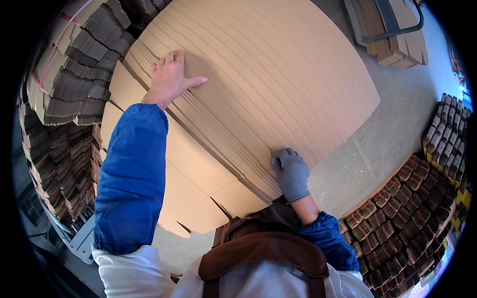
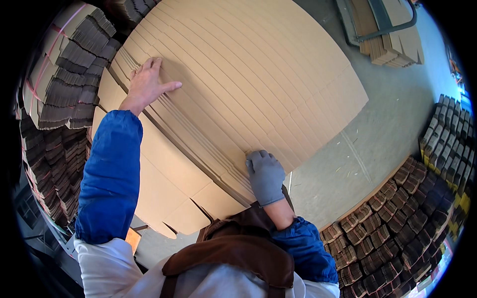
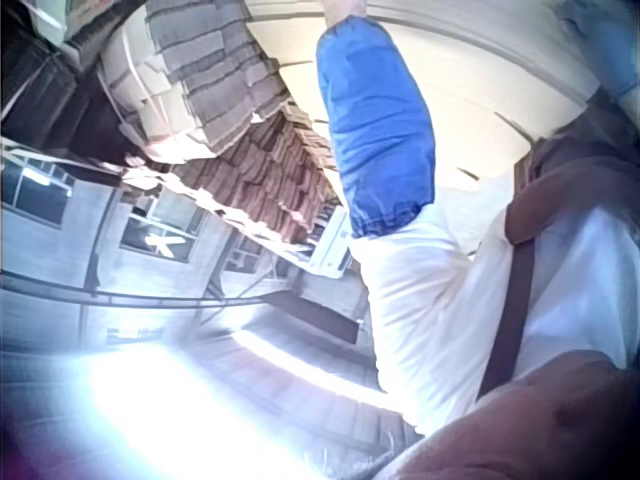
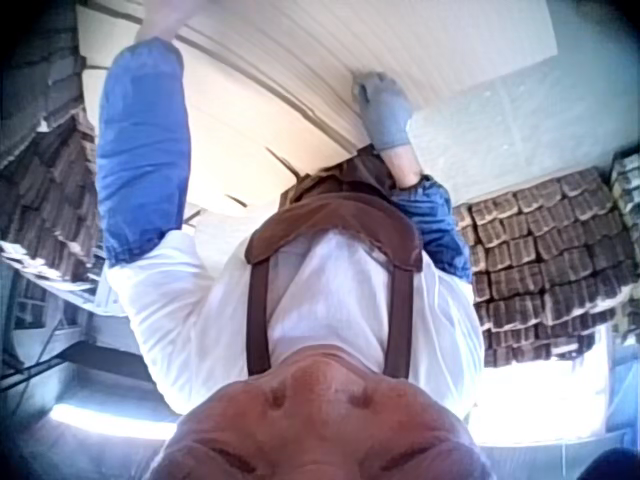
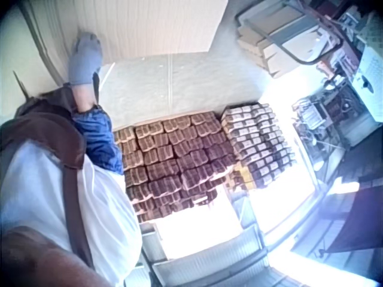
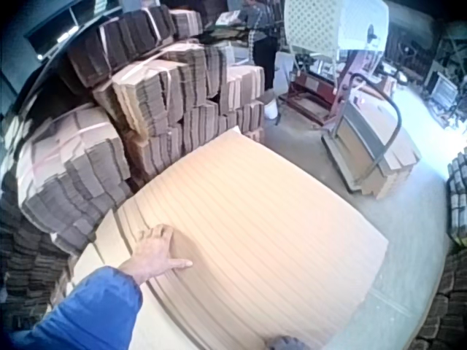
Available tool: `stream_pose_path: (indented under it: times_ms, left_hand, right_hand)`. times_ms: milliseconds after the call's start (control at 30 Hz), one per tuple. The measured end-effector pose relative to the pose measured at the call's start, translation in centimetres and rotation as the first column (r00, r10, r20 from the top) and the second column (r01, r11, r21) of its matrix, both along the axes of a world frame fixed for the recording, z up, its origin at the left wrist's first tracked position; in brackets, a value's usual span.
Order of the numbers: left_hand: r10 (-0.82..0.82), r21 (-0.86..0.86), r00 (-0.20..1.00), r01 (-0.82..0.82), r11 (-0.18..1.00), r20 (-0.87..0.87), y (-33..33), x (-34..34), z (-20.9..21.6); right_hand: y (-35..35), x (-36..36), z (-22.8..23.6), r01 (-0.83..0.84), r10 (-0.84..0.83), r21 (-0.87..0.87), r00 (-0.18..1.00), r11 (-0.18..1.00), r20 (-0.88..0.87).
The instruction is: The person aligns and folds a large flat sheet of corrugated cardboard on a work table, then applies a white adhesive to the surface using a brush. The person works in a warehouse environment with stacks of cardboard nearby.
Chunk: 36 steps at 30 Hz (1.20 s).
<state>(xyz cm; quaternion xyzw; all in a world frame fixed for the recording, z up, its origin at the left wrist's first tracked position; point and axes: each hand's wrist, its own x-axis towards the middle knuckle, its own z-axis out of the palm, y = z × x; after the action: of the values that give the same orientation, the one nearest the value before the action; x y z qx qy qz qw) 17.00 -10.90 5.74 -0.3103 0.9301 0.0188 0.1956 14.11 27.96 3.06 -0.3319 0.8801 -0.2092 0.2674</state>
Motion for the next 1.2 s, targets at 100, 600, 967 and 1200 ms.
stream_pose_path:
  times_ms: [100, 600, 967, 1200]
  left_hand:
    - [0.023, 0.017, 1.0, -0.023, 1.0, 0.016, 0.24, -0.42, 0.23]
    - [0.051, -0.008, 0.997, -0.051, 0.999, 0.05, 0.83, -0.77, 0.07]
    - [0.066, -0.017, 0.997, -0.065, 0.998, 0.045, 0.76, -0.61, -0.3]
    - [0.076, -0.003, 0.995, -0.076, 0.997, 0.067, 0.77, -0.8, -0.06]
  right_hand:
    - [0.06, 0.04, -0.17, -0.006, 0.006, 0.007, 1.0, 1.0, -0.009]
    - [0.03, 0.18, -0.39, -0.036, 0.036, 0.003, 0.998, 0.999, -0.043]
    - [-0.15, 0.18, -0.73, -0.044, 0.045, 0.025, 0.998, 0.999, -0.041]
    - [-0.2, 0.09, -0.64, -0.038, 0.038, -0.002, 0.999, 0.999, -0.016]
